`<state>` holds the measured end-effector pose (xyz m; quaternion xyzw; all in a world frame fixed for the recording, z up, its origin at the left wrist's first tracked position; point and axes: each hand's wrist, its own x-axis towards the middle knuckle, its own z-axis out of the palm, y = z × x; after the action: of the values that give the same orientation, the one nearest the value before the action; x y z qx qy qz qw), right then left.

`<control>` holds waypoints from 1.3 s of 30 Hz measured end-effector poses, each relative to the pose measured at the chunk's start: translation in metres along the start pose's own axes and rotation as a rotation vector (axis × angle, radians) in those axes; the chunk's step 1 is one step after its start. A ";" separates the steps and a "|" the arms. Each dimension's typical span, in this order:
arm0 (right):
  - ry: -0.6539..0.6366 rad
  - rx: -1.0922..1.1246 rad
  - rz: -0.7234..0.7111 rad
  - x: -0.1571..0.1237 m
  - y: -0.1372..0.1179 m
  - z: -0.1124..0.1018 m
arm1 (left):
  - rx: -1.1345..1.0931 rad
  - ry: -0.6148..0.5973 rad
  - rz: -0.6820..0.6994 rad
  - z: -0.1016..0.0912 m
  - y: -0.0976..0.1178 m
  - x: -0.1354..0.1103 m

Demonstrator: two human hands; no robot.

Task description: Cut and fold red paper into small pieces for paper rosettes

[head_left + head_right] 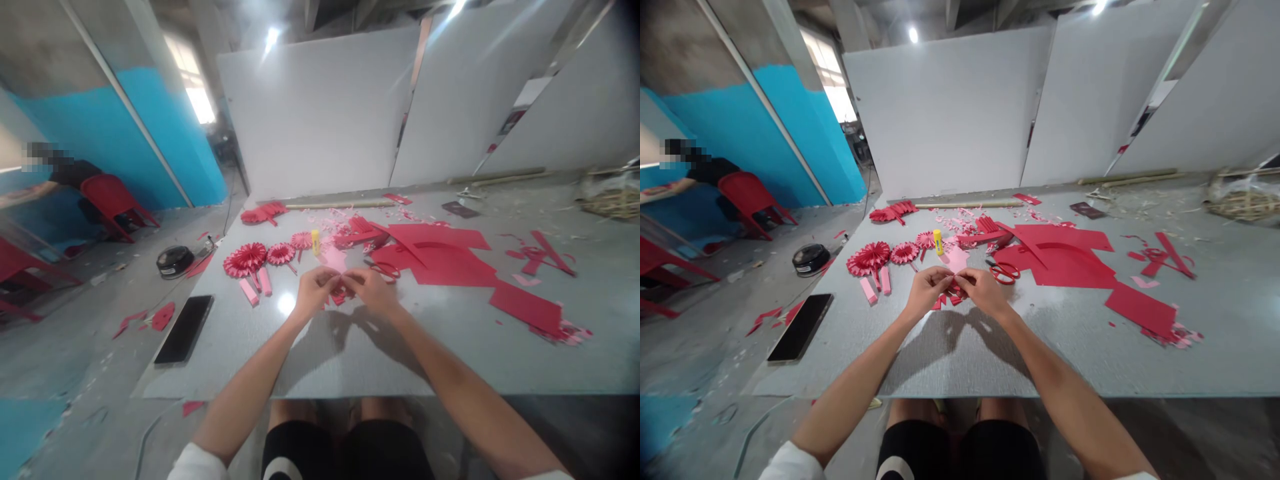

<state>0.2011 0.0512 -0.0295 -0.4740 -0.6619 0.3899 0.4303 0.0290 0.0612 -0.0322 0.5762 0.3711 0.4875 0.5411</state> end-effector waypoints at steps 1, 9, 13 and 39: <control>0.001 -0.002 0.001 0.000 -0.001 0.000 | 0.003 0.001 0.003 0.000 -0.001 0.000; 0.000 -0.041 0.015 -0.002 -0.006 -0.001 | 0.026 -0.006 0.010 -0.001 -0.003 0.001; 0.011 -0.050 0.016 -0.002 -0.004 -0.001 | 0.047 -0.002 0.027 -0.001 -0.003 0.001; 0.093 -0.392 -0.211 0.000 0.004 0.010 | 0.268 0.031 -0.086 -0.003 -0.005 0.002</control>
<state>0.1929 0.0514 -0.0360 -0.4939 -0.7505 0.1844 0.3984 0.0268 0.0649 -0.0367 0.6189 0.4656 0.4189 0.4740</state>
